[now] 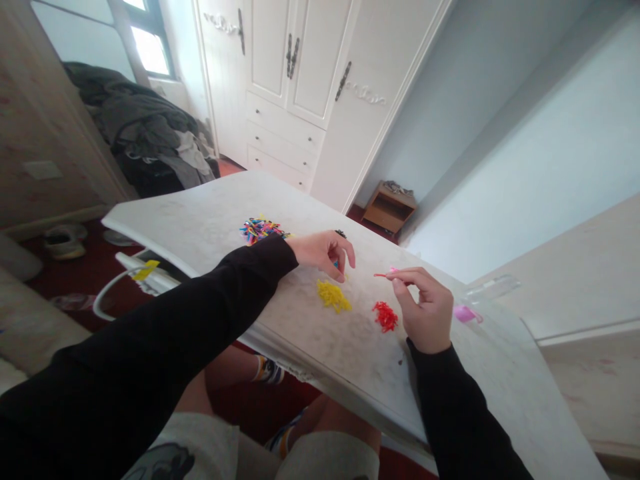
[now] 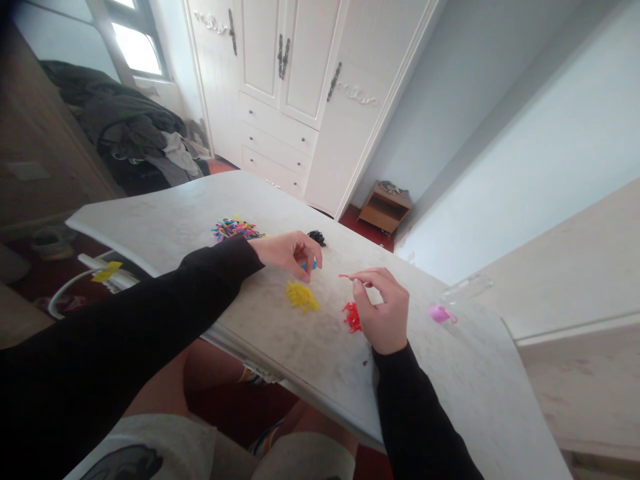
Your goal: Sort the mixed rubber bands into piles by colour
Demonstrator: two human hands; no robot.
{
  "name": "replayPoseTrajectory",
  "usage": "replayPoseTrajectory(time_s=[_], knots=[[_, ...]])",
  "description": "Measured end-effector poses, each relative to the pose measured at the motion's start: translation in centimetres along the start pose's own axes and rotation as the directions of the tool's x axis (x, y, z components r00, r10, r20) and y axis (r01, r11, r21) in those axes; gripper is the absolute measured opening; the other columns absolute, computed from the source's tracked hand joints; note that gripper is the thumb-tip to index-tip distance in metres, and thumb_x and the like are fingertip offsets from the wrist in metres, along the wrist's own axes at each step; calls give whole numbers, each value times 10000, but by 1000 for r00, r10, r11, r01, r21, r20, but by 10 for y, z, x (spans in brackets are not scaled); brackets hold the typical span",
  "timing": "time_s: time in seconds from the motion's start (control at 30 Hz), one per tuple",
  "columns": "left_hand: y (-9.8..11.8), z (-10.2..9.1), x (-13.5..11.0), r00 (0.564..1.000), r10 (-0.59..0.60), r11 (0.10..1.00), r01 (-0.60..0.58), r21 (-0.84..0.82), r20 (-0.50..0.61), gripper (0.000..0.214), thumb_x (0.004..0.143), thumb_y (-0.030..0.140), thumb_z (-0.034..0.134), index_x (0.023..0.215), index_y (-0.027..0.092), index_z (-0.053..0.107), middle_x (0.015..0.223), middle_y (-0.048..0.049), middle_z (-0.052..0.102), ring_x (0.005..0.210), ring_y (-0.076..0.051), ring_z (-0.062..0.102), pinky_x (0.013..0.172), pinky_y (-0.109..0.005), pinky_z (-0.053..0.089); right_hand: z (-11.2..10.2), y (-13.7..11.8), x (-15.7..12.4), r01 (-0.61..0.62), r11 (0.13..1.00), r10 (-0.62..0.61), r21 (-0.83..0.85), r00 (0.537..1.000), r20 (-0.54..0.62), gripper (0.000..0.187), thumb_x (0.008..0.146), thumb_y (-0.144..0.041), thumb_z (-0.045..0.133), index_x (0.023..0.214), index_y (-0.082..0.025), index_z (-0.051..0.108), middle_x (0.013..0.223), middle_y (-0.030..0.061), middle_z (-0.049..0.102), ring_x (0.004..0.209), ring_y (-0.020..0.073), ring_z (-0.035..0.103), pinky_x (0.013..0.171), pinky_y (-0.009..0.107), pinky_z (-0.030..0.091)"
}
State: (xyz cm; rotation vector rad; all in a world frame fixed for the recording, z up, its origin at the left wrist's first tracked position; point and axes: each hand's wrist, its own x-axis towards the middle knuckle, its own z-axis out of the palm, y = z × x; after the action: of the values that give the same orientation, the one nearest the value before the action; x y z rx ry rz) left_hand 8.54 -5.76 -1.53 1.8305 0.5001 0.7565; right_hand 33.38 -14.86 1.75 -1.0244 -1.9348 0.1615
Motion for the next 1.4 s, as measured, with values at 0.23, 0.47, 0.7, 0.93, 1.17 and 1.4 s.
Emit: replayPoseTrajectory(time_s=[0.23,0.47,0.7,0.93,1.17,1.4], knots=[[-4,-1,-1,994,-65,996,59,74,93,395,556,225,917,920,157,780,770,-56,789,429,-37,420,416,-186,273,0,-1,0,-9,1000,9,-30,1000,13,170,899,-206,580,803,-221,719,862,59,736,777,213,647,729,373,515],[3,-3,-2,997,-69,996,70,63,-23,238,707,304,823,857,131,755,649,-50,730,526,-115,620,471,-190,386,-5,5,4,-81,996,83,-41,995,47,181,835,-214,579,696,-221,695,741,33,719,711,202,635,695,344,503],[6,-5,-1,966,34,992,-2,126,-255,138,694,227,770,738,110,712,453,43,514,414,-64,452,443,-190,300,-17,25,10,-209,964,251,-166,923,291,200,760,-232,581,582,-196,665,595,6,662,578,164,561,580,300,410],[7,-7,-2,941,65,983,-4,183,-331,93,705,198,721,742,115,702,460,44,493,426,-64,426,457,-199,284,-22,32,10,-178,951,279,-254,846,455,260,795,-304,596,564,-193,636,554,-23,594,515,125,467,540,284,334],[3,-8,0,930,96,945,26,326,-354,73,701,186,674,685,116,690,459,57,456,440,-63,384,477,-212,276,-24,40,8,-134,958,242,-254,854,461,432,861,-370,561,468,-198,513,546,2,572,548,145,504,590,300,364],[0,-15,-2,766,58,635,466,616,-640,117,748,197,602,747,171,716,664,-29,654,657,-172,588,677,-306,451,-18,38,9,-183,951,238,-247,947,215,360,863,-391,584,556,-206,545,622,15,577,630,172,538,655,320,385]])
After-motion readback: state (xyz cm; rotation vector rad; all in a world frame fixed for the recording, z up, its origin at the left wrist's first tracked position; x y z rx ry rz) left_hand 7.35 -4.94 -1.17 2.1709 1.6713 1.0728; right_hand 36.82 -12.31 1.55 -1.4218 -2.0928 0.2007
